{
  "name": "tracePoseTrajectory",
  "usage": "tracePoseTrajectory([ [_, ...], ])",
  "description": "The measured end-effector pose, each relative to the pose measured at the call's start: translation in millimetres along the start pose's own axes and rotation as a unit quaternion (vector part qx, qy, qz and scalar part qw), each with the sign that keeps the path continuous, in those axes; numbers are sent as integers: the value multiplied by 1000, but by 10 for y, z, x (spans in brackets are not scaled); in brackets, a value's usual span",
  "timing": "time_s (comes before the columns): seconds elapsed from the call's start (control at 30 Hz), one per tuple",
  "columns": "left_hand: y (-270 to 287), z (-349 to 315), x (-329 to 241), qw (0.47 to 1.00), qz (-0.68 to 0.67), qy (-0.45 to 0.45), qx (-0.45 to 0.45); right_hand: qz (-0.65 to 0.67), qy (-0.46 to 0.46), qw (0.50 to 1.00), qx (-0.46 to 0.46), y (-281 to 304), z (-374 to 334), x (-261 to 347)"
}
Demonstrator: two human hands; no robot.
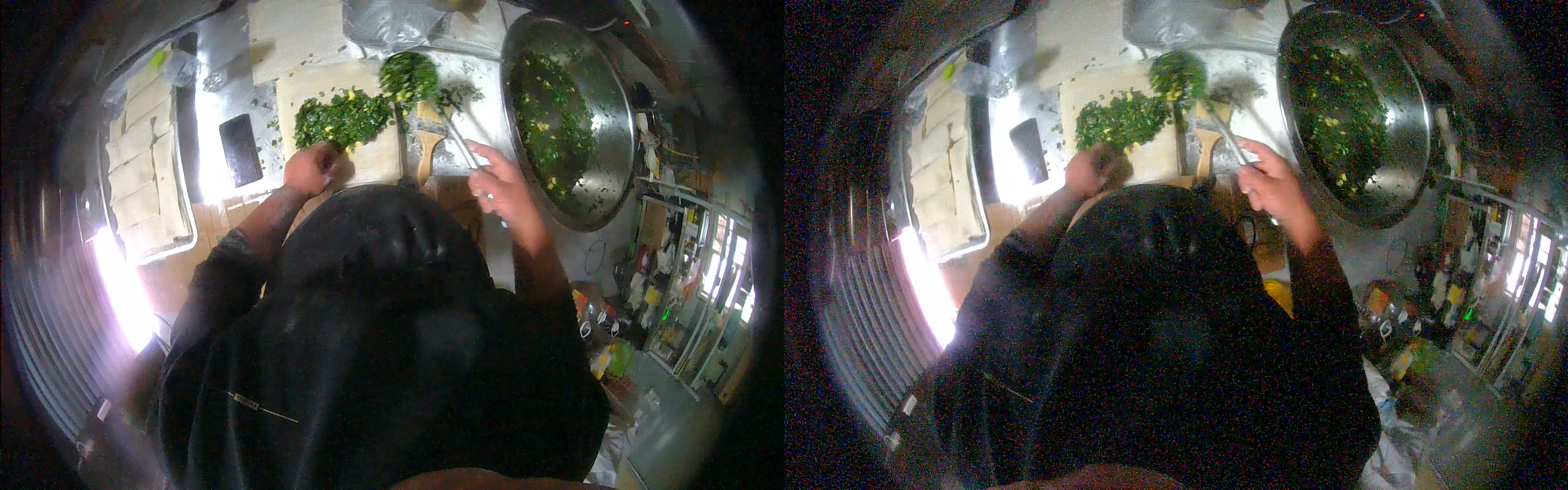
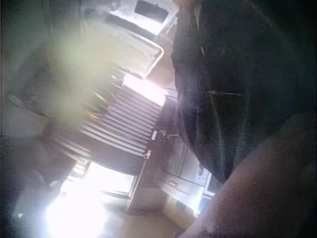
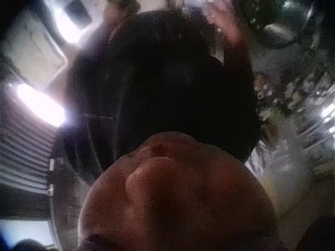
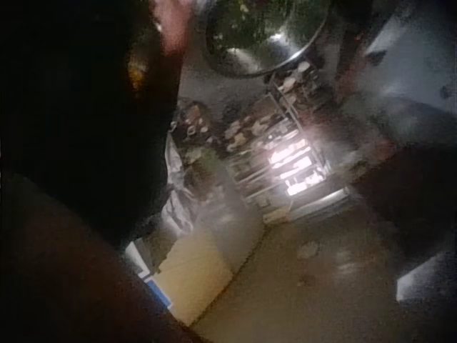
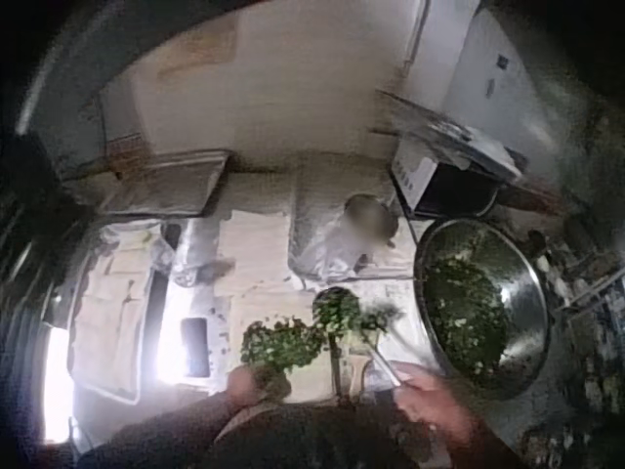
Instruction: The person scoops chopped green vegetables from a metal bowl onto rectangular dough sheets, folds the sheets over the filling, and places the finished wraps onto a tray. The process repeats multiple times.
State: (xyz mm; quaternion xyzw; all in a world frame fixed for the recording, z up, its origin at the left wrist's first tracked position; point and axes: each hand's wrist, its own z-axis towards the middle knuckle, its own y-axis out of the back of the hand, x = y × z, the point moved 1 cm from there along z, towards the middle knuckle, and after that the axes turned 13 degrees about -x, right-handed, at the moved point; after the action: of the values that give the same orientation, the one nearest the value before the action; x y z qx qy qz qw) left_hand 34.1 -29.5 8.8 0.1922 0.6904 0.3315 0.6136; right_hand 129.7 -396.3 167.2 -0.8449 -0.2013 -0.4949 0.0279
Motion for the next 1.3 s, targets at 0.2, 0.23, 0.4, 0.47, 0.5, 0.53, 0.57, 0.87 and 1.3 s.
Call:
tracePoseTrajectory([
  [0.2, 4, -37, 183, 994, -97, 11, 39, -177, 149, 973, 24, -698, 270, -235],
  [0.23, 27, -48, 193, 994, -108, 1, 26, -214, 160, 964, 11, -714, 276, -268],
  [0.4, 289, -108, 178, 992, -119, 43, -5, -218, 187, 957, -44, -695, 181, -365],
  [0.47, 400, -111, 160, 989, -130, 51, -46, -176, 195, 963, -51, -713, 146, -361],
  [0.5, 430, -111, 153, 990, -100, 62, -80, -158, 150, 975, -53, -722, 137, -354],
  [0.53, 451, -107, 156, 985, -114, 77, -101, -139, 105, 983, -54, -726, 123, -339],
  [0.57, 461, -89, 168, 979, -133, 84, -128, -125, 38, 989, -64, -724, 113, -321],
  [0.87, 226, 163, 333, 961, -185, 92, -182, 43, -170, 984, 26, -792, 172, -60],
  [1.3, 252, 85, 228, 966, -179, 66, -176, 27, -145, 987, 63, -833, 190, -165],
])
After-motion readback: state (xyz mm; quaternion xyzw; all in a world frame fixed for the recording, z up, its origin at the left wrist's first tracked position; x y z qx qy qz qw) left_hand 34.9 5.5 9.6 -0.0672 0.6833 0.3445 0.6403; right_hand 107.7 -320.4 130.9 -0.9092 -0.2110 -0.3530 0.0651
